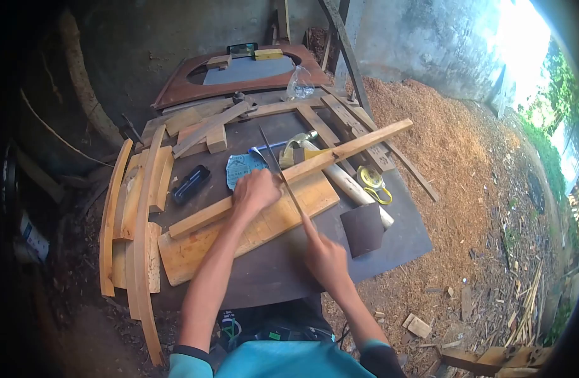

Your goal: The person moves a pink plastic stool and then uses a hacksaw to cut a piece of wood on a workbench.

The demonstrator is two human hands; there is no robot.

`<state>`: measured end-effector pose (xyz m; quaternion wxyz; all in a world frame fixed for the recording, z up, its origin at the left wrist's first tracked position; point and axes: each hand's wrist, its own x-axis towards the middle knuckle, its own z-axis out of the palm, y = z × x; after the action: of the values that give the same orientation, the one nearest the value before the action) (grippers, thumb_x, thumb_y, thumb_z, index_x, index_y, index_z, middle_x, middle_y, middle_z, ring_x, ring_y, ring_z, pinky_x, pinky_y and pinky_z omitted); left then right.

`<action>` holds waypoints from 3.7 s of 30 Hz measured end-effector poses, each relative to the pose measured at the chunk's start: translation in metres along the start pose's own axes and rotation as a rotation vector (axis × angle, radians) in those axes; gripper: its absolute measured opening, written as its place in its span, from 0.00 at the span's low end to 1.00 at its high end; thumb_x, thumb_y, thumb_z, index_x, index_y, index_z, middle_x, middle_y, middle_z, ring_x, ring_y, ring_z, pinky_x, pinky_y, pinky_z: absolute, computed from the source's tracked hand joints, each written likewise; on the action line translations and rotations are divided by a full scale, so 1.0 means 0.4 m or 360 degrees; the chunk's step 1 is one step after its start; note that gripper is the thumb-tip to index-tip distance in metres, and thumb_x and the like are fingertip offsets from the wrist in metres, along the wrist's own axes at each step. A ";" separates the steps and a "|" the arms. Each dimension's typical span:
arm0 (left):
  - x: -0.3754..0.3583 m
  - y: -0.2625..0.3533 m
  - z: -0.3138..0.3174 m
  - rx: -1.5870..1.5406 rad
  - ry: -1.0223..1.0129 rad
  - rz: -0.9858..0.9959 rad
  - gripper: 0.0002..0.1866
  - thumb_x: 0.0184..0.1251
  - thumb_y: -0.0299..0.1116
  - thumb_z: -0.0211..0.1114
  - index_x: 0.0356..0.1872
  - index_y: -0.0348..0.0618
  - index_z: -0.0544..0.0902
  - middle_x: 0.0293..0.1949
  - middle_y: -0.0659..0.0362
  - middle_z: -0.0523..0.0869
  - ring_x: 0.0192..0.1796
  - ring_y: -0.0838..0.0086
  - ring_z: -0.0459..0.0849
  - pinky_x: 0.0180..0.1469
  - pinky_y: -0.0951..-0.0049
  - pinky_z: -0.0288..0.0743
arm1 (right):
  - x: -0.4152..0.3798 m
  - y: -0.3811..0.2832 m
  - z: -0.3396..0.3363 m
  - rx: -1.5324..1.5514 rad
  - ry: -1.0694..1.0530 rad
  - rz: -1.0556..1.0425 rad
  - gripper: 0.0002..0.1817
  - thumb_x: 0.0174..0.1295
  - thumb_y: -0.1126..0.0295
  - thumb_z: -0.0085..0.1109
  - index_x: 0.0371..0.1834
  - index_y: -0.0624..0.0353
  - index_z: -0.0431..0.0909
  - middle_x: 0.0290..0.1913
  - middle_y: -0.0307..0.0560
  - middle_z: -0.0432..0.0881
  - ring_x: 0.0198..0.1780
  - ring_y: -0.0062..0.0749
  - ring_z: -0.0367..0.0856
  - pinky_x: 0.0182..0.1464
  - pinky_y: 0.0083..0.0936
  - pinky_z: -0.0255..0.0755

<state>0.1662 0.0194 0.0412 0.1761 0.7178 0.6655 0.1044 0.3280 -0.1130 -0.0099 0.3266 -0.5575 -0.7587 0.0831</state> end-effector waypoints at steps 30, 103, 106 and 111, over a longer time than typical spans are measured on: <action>-0.005 0.007 0.011 0.0035 0.0032 0.0001 0.14 0.54 0.38 0.61 0.33 0.36 0.84 0.37 0.40 0.83 0.42 0.51 0.83 0.46 0.57 0.75 | 0.215 -0.009 0.075 0.0015 -0.0099 -0.0059 0.37 0.46 0.79 0.53 0.67 0.55 0.60 0.23 0.56 0.77 0.24 0.48 0.78 0.27 0.39 0.71; -0.007 0.002 -0.012 -0.0088 -0.0084 -0.0035 0.14 0.50 0.32 0.61 0.35 0.33 0.84 0.38 0.41 0.83 0.44 0.52 0.83 0.47 0.59 0.76 | 0.234 -0.011 0.105 0.0192 0.0131 -0.0033 0.32 0.54 0.79 0.48 0.66 0.57 0.58 0.23 0.59 0.79 0.24 0.51 0.79 0.26 0.42 0.71; -0.001 0.002 -0.008 -0.0057 -0.0111 -0.0047 0.14 0.49 0.32 0.61 0.34 0.34 0.84 0.38 0.41 0.83 0.44 0.52 0.83 0.48 0.59 0.76 | 0.236 -0.005 0.095 0.0202 0.0047 -0.0048 0.34 0.53 0.79 0.49 0.68 0.56 0.56 0.23 0.58 0.79 0.24 0.50 0.79 0.27 0.42 0.72; 0.001 0.001 -0.005 -0.0052 -0.0083 -0.0020 0.13 0.49 0.32 0.61 0.33 0.34 0.84 0.36 0.42 0.84 0.42 0.52 0.83 0.46 0.60 0.77 | 0.225 -0.011 0.096 0.0134 0.0036 -0.0063 0.37 0.51 0.80 0.49 0.69 0.55 0.55 0.23 0.56 0.78 0.23 0.49 0.78 0.28 0.40 0.72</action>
<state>0.1658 0.0199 0.0430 0.2055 0.7132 0.6634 0.0954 0.2872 -0.0244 -0.0013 0.3597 -0.5292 -0.7616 0.1022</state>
